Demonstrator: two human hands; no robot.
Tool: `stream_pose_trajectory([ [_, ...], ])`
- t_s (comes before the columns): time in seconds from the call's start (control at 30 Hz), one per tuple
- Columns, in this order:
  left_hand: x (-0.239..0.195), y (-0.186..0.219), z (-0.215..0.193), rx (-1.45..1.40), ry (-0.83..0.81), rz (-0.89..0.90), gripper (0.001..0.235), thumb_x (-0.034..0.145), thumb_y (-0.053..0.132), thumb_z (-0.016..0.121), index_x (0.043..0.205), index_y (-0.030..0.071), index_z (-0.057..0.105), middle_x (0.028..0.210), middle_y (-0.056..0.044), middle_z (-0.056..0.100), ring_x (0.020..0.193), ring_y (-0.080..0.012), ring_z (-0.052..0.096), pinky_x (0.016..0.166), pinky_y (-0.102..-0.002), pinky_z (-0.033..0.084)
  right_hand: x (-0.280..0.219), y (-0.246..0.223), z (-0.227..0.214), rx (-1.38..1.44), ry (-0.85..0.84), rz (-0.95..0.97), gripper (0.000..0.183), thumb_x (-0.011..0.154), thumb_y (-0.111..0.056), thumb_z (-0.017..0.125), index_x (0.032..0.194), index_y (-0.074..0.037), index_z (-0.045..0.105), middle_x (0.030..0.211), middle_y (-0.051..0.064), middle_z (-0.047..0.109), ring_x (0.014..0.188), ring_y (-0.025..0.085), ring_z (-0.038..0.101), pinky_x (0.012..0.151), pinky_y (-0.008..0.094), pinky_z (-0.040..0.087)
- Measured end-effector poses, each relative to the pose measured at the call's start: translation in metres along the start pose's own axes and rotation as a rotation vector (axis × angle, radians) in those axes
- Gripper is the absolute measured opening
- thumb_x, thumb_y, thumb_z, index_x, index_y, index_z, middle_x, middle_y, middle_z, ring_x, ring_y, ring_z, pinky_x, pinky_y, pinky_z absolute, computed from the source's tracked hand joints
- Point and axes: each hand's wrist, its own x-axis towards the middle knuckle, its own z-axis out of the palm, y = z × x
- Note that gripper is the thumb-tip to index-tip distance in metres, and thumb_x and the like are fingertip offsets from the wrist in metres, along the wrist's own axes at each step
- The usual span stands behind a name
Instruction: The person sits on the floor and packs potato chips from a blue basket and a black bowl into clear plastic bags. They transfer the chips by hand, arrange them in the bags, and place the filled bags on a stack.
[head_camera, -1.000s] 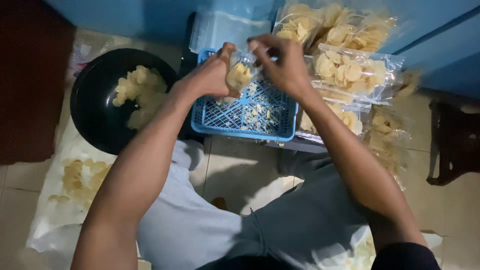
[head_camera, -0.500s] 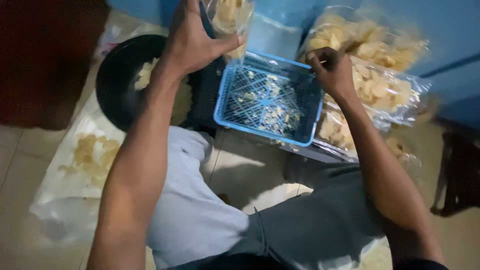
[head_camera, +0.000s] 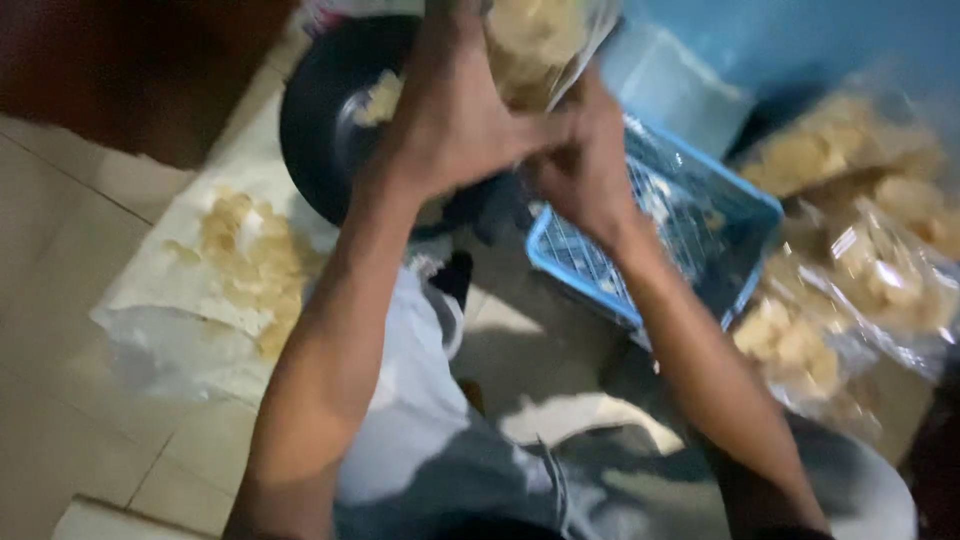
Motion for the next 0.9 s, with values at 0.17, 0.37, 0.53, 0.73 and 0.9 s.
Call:
stream_pose_trajectory([
  [0.17, -0.014, -0.035, -0.03, 0.244, 0.022, -0.277, 0.084, 0.08, 0.037, 0.106, 0.126, -0.005, 0.05, 0.122, -0.027, 0.057, 0.121, -0.0429, 0.057, 0.103, -0.044, 0.046, 0.011, 0.03, 0.048, 0.055, -0.185, 0.084, 0.076, 0.112, -0.012, 0.073, 0.164, -0.012, 0.017, 0.166, 0.018, 0.047, 0.156, 0.033, 0.05, 0.121, 0.042, 0.048],
  [0.37, -0.016, -0.074, -0.081, 0.287, 0.189, -0.351, 0.063, 0.082, 0.022, 0.098, 0.121, -0.003, 0.054, 0.117, -0.023, 0.058, 0.113, -0.0395, 0.058, 0.098, -0.045, 0.046, -0.023, 0.099, 0.162, 0.314, 0.025, 0.578, 0.045, 0.108, -0.039, 0.052, 0.14, -0.007, 0.055, 0.138, 0.013, 0.065, 0.127, 0.021, 0.06, 0.103, 0.038, 0.051],
  [0.53, -0.033, -0.099, -0.07, 0.232, 0.119, -0.4, 0.101, 0.078, 0.021, 0.105, 0.143, -0.001, 0.032, 0.141, -0.022, 0.048, 0.137, -0.0401, 0.054, 0.12, -0.041, 0.044, -0.149, 0.243, 0.329, -0.142, -0.391, 0.781, 0.034, 0.096, -0.036, 0.062, 0.116, -0.009, 0.061, 0.1, 0.013, 0.067, 0.089, 0.034, 0.057, 0.074, 0.052, 0.047],
  [0.73, -0.035, -0.093, -0.049, 0.016, -0.132, -0.421, 0.117, 0.07, 0.011, 0.1, 0.156, 0.003, 0.02, 0.16, -0.02, 0.037, 0.149, -0.0363, 0.047, 0.124, -0.036, 0.041, -0.102, 0.214, 0.358, -0.19, -0.493, 0.978, 0.056, 0.091, -0.042, 0.066, 0.134, -0.009, 0.057, 0.118, 0.023, 0.069, 0.107, 0.052, 0.065, 0.086, 0.061, 0.05],
  [0.9, -0.025, -0.085, -0.033, -0.147, -0.258, -0.429, 0.115, 0.07, 0.003, 0.094, 0.155, 0.005, 0.017, 0.159, -0.021, 0.032, 0.145, -0.035, 0.048, 0.122, -0.036, 0.042, -0.091, 0.233, 0.343, -0.114, -0.378, 1.059, 0.053, 0.09, -0.042, 0.069, 0.129, -0.007, 0.061, 0.115, 0.022, 0.07, 0.108, 0.05, 0.066, 0.086, 0.058, 0.051],
])
